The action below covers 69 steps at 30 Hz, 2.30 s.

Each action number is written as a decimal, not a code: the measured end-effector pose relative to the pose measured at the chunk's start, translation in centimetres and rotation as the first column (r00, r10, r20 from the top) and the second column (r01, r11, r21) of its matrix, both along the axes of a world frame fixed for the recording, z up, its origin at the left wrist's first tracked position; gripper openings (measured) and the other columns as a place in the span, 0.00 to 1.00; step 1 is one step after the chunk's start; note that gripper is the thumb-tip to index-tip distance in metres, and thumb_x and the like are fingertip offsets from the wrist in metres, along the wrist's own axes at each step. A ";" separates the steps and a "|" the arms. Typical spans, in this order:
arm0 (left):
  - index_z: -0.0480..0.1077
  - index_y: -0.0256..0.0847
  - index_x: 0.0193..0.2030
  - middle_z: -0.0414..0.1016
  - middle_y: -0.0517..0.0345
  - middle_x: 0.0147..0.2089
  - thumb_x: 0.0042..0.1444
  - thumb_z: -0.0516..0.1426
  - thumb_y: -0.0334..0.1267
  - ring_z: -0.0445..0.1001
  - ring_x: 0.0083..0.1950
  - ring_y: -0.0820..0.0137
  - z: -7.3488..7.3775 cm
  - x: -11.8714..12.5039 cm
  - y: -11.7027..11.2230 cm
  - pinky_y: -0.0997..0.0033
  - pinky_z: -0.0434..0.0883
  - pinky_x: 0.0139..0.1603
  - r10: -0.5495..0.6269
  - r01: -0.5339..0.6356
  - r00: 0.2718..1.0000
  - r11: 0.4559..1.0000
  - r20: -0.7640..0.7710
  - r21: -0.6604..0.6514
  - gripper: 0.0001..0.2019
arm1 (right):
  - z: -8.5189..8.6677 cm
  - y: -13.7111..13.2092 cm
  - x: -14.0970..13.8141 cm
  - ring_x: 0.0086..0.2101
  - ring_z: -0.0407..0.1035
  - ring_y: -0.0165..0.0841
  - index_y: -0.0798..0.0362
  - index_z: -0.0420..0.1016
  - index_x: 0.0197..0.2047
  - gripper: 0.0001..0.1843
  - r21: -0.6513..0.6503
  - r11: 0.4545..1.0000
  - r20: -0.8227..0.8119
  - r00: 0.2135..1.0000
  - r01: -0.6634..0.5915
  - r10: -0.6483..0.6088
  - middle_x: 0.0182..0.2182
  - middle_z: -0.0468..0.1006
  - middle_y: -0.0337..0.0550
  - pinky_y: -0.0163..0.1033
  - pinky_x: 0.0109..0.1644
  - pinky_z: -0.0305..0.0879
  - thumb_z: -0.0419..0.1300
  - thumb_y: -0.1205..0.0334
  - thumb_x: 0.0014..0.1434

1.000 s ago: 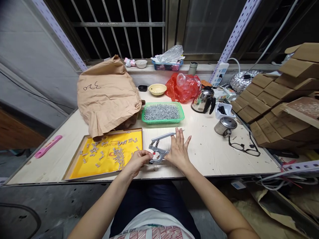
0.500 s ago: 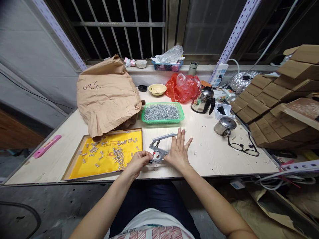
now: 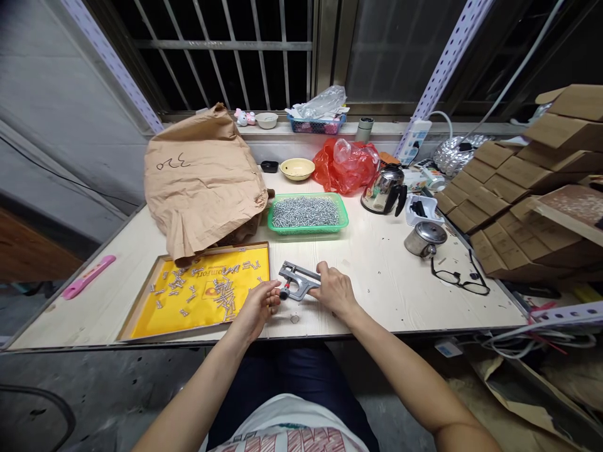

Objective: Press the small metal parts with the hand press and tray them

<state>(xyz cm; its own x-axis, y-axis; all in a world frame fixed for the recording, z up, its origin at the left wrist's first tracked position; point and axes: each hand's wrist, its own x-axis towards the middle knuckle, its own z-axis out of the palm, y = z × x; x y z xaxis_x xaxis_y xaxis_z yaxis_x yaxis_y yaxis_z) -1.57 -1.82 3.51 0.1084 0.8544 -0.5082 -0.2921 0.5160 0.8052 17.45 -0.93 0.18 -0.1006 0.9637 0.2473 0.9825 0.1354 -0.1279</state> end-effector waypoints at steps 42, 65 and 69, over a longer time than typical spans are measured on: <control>0.64 0.38 0.16 0.67 0.54 0.20 0.41 0.52 0.31 0.65 0.24 0.70 -1.8 -4.0 5.5 0.72 0.54 0.25 -0.292 0.670 0.041 0.718 -0.955 -0.191 0.07 | -2.3 -0.5 2.2 0.57 0.46 0.53 0.59 0.66 0.48 0.38 0.060 0.988 -0.156 0.979 0.140 -0.129 0.55 0.59 0.61 0.69 0.56 0.37 0.53 0.35 0.45; 0.71 0.39 0.33 0.72 0.49 0.38 0.45 0.54 0.31 0.68 0.43 0.63 -2.2 -5.0 5.0 0.69 0.62 0.40 -0.102 0.806 0.039 0.591 -0.994 -0.029 0.08 | -1.5 -0.8 1.4 0.58 0.47 0.52 0.60 0.67 0.48 0.41 0.066 0.989 -0.180 0.976 0.133 -0.119 0.55 0.59 0.61 0.70 0.56 0.39 0.52 0.32 0.44; 0.70 0.38 0.26 0.72 0.49 0.33 0.45 0.54 0.30 0.69 0.39 0.63 -2.5 -4.5 5.2 0.69 0.62 0.37 -0.121 0.787 0.039 0.616 -0.992 -0.044 0.04 | -1.5 -0.8 1.2 0.58 0.47 0.52 0.60 0.67 0.47 0.40 0.078 0.988 -0.182 0.977 0.130 -0.114 0.55 0.59 0.61 0.69 0.56 0.38 0.52 0.32 0.44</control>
<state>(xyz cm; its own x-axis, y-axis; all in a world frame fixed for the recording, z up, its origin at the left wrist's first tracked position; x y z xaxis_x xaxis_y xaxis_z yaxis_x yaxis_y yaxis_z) -6.02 3.38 1.03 0.3634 0.9085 -0.2061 0.8906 -0.2740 0.3629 18.67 -1.69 -1.33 0.0695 0.9393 0.3360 0.9552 0.0344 -0.2938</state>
